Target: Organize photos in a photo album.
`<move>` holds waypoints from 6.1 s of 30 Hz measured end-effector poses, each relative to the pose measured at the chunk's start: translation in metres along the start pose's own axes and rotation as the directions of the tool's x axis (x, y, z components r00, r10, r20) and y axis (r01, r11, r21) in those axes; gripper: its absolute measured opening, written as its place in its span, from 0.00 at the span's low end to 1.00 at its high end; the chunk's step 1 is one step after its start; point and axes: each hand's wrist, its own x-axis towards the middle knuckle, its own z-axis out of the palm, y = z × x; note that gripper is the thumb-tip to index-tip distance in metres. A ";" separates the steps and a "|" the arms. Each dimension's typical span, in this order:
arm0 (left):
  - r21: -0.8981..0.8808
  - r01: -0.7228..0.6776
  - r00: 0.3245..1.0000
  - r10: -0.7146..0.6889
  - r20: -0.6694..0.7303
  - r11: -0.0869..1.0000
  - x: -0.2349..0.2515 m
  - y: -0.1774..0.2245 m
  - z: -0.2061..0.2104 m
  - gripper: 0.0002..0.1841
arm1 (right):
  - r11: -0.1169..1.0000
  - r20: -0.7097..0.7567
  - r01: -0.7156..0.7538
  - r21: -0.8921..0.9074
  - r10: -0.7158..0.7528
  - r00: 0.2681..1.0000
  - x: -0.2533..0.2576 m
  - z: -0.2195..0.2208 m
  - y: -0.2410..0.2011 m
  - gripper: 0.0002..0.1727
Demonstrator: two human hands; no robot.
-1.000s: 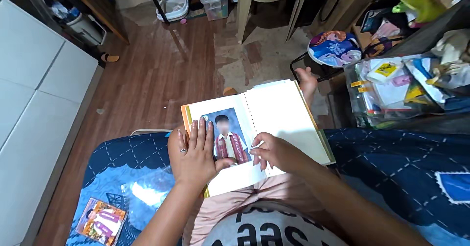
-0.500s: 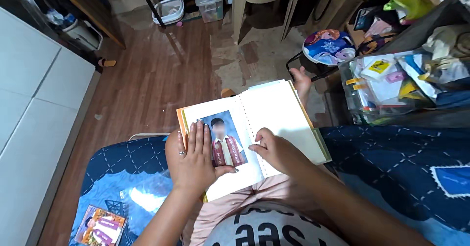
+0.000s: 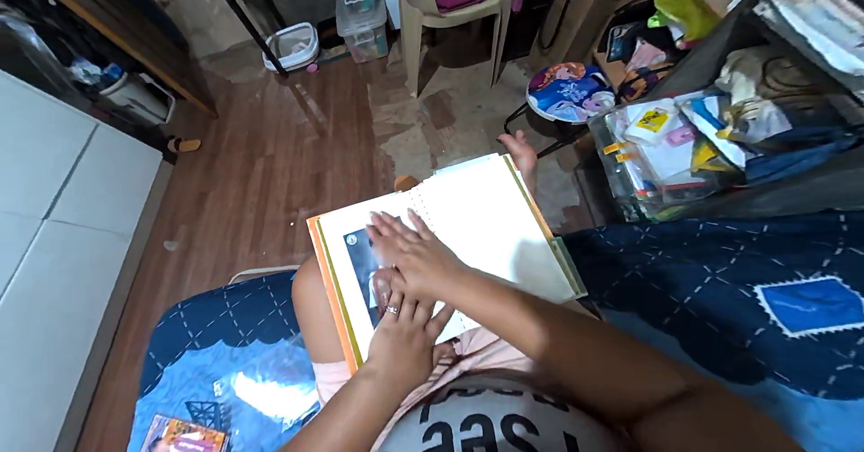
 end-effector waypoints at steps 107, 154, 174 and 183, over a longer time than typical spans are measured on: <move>-0.943 0.068 0.366 -0.871 0.327 -0.325 0.013 0.021 -0.098 0.18 | 0.439 -0.225 -0.127 0.890 0.663 0.714 -0.179 -0.010 0.038 0.21; -0.903 0.110 0.309 -0.849 0.429 -0.416 -0.014 -0.015 -0.059 0.17 | 0.106 -0.047 -0.077 0.991 0.838 0.543 -0.175 0.023 0.107 0.13; -0.919 0.158 0.313 -0.864 0.395 -0.363 -0.016 -0.013 -0.054 0.17 | 0.079 0.020 -0.144 0.986 0.814 0.581 -0.173 0.010 0.101 0.14; -0.957 0.127 0.363 -0.886 0.290 -0.261 -0.016 -0.014 -0.050 0.27 | 0.586 -0.363 -0.191 0.787 0.691 0.625 -0.185 0.013 0.088 0.26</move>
